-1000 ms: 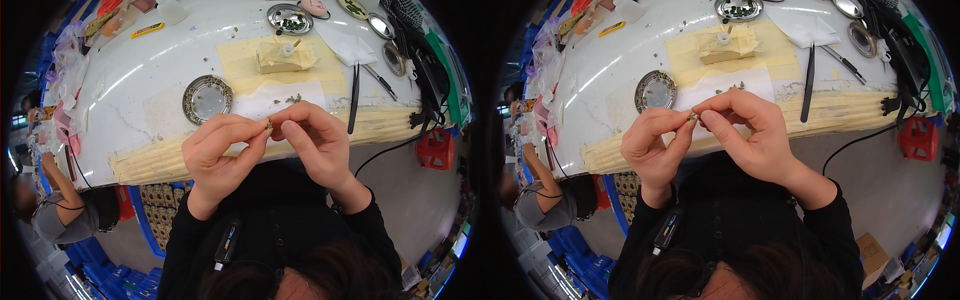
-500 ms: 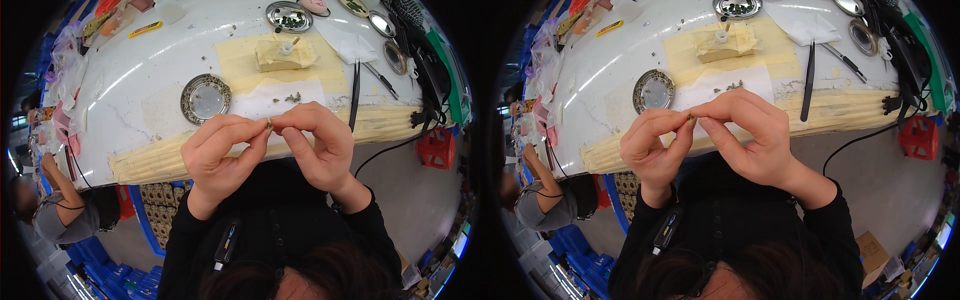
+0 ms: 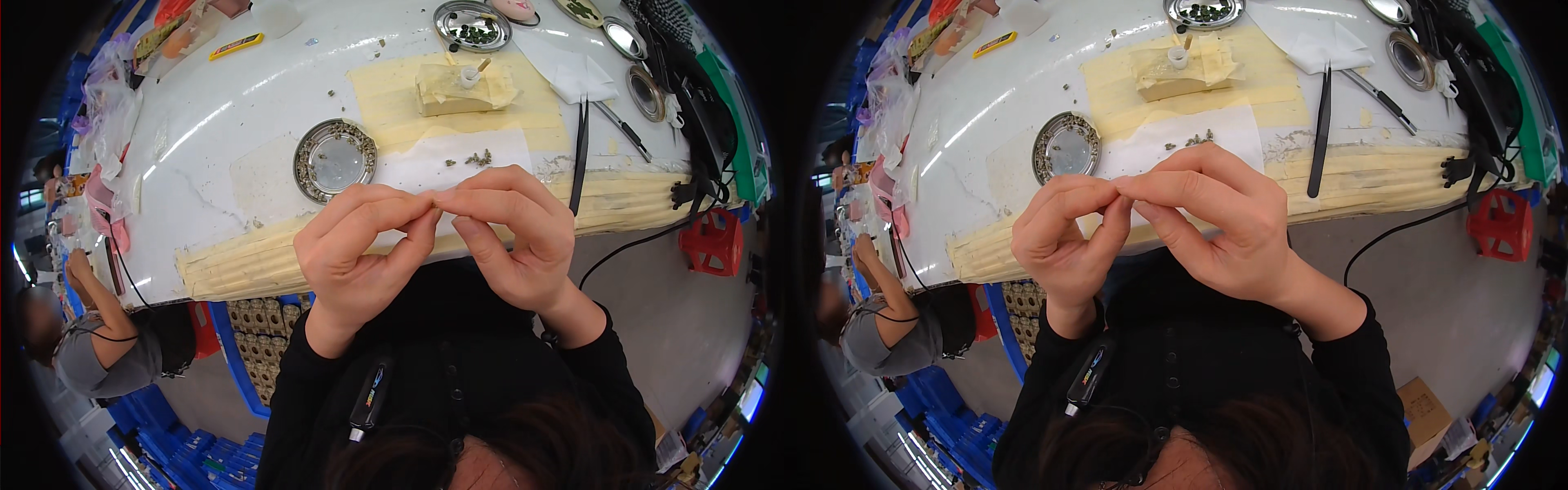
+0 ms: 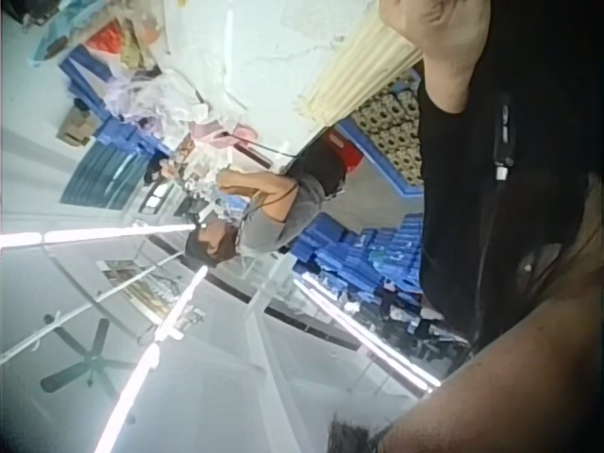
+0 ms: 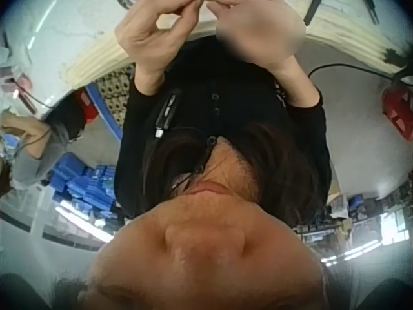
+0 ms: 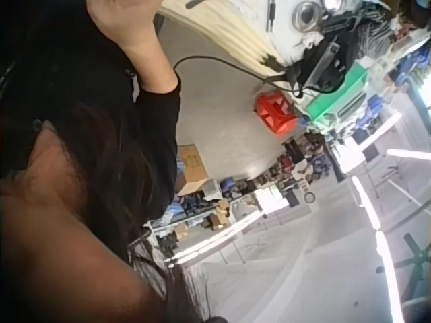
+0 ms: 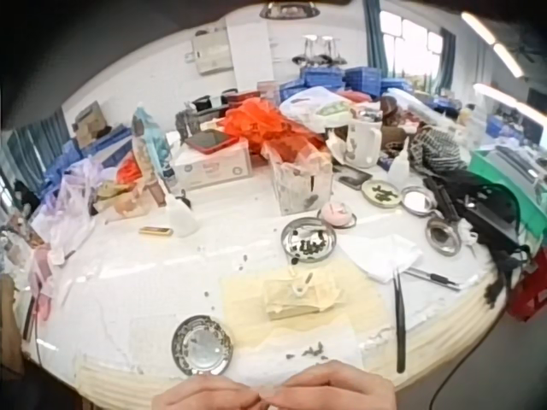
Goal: Assembling small components at a factory workbench using hands and tweezers.
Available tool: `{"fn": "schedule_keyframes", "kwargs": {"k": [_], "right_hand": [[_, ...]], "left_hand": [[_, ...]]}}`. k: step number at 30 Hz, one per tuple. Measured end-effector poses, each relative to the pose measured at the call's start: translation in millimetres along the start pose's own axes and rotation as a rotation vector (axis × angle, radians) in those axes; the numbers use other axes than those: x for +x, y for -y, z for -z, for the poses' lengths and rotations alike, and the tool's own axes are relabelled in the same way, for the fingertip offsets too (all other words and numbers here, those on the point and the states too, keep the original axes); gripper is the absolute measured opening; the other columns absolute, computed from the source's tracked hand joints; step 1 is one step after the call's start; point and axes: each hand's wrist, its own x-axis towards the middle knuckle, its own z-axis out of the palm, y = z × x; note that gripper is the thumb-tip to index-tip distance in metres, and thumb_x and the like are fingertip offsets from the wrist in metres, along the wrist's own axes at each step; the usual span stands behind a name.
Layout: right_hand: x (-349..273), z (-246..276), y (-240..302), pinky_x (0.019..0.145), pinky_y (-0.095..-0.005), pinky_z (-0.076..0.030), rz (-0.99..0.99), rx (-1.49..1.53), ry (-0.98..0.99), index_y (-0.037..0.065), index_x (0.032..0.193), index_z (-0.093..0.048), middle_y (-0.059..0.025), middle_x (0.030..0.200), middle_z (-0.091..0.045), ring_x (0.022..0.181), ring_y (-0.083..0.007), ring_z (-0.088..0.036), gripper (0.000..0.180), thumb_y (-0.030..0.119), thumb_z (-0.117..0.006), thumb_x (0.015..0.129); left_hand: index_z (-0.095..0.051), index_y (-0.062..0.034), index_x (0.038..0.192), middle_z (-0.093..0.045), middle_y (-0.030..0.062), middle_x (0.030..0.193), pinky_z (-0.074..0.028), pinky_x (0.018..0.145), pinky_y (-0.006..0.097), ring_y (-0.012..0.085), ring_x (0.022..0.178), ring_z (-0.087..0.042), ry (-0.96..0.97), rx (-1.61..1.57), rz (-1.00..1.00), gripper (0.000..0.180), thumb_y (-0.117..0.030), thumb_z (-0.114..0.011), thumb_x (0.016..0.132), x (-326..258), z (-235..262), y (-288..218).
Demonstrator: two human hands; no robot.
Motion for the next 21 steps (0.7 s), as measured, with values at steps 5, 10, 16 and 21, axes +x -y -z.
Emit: {"fn": "schedule_keyframes", "kwargs": {"k": [5,10,16,21], "right_hand": [[1.2,-0.2,-1.4,0.062,-0.0268,-0.052,0.024,-0.006,-0.003,0.005,0.100,-0.074,-0.0090,0.084,-0.066,0.073,-0.0180,-0.065,0.024,-0.003,-0.072,0.077],[-1.2,2.8,3.1,0.064,-0.0277,-0.052,-0.017,0.030,-0.017,0.004,0.100,-0.073,-0.0091,0.085,-0.067,0.074,-0.0192,-0.065,0.025,-0.004,-0.073,0.076],[-11.9,36.9,-13.2,0.065,-0.0303,-0.048,-0.048,-0.336,-0.140,0.005,0.090,-0.071,-0.0066,0.081,-0.063,0.074,-0.0217,-0.060,0.020,-0.003,-0.076,0.072],[-14.9,35.3,-16.8,0.067,-0.0335,-0.043,-0.045,-0.549,0.008,0.007,0.085,-0.069,-0.0039,0.076,-0.059,0.076,-0.0238,-0.053,0.020,0.000,-0.078,0.068]], "left_hand": [[-0.069,0.0052,0.085,-0.067,0.0119,0.079,-0.047,0.063,0.025,0.0164,0.070,-0.064,-0.005,-0.012,0.025,0.018,0.014,-0.073,0.069,0.0,0.6,-1.0],[-0.069,0.0050,0.084,-0.067,0.0117,0.079,-0.048,0.063,0.025,0.0162,0.070,-0.063,0.022,0.019,0.059,0.017,0.014,-0.072,0.070,-1.1,2.2,-4.4],[-0.071,-0.0002,0.085,-0.065,0.0084,0.075,-0.049,0.056,0.027,0.0171,0.062,-0.062,0.079,0.179,0.201,0.015,0.007,-0.075,0.072,-4.3,5.1,-0.2],[-0.071,0.0020,0.089,-0.063,0.0065,0.079,-0.048,0.054,0.021,0.0100,0.063,-0.059,0.219,0.237,0.179,0.014,0.006,-0.073,0.077,0.3,-2.6,5.7]]}}
